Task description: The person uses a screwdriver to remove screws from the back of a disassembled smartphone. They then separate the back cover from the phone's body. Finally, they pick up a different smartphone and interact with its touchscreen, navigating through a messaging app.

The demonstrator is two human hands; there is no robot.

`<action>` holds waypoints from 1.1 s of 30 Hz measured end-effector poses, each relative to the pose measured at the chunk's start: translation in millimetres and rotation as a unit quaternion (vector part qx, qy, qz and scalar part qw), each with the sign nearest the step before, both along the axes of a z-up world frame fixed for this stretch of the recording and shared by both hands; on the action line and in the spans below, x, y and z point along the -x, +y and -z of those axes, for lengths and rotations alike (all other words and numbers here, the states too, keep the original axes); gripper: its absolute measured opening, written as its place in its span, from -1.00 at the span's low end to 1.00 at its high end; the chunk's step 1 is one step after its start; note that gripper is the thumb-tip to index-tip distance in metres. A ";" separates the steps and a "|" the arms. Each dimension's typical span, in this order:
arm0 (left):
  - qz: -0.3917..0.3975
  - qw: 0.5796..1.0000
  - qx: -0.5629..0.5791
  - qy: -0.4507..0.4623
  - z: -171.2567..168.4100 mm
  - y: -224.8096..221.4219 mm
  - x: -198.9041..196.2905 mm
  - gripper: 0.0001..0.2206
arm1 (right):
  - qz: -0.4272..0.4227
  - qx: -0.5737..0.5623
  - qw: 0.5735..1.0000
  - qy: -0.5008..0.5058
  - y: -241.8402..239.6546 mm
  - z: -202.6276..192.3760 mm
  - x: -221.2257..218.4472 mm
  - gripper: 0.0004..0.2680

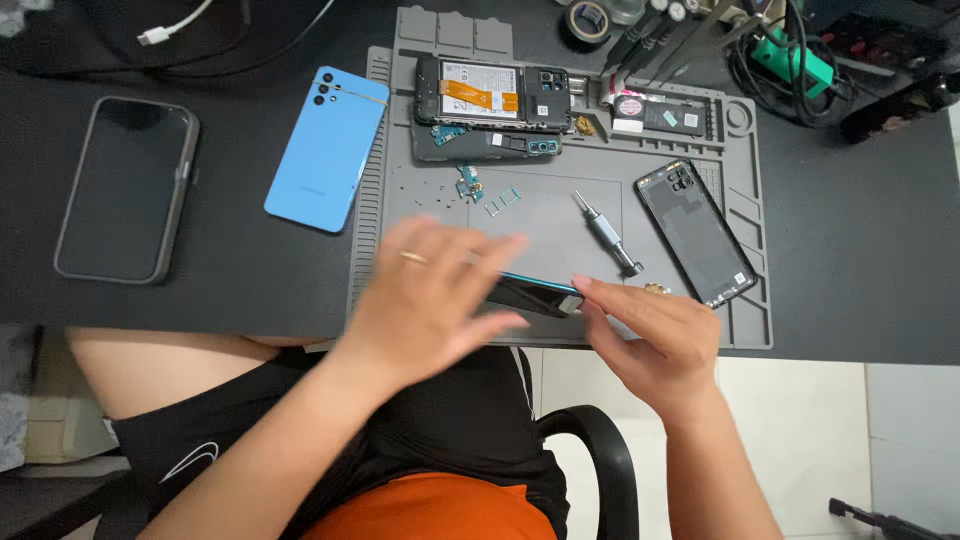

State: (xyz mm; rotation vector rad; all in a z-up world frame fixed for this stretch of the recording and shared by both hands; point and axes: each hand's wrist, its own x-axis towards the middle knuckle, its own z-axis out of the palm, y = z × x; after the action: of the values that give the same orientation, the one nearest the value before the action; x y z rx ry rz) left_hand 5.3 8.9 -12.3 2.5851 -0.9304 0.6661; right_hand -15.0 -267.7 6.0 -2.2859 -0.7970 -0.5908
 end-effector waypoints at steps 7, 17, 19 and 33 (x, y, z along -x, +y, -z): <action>-0.047 0.951 0.228 0.205 0.7 30.2 4.4 -0.64 | -0.019 -0.008 1.000 -0.007 -4.4 22.3 2.2 -0.82; -0.033 0.812 0.335 0.477 -25.5 42.0 0.2 -0.77 | -0.084 0.204 0.975 -0.009 10.8 -50.0 -7.4 -0.89; -0.024 0.807 0.341 0.482 -21.2 46.8 -1.6 -0.84 | -0.089 0.248 0.965 -0.015 14.9 -61.7 -10.9 -0.91; 0.102 0.834 0.357 0.410 1.9 61.8 -1.4 -0.29 | -0.072 0.400 0.910 -0.085 97.8 -89.3 -12.7 -0.92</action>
State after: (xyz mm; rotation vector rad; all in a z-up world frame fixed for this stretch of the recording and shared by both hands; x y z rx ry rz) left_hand 6.7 70.7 -14.2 1.7532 -0.4978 -0.1753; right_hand -2.3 -169.8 95.3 -2.8817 -1.4944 -0.4410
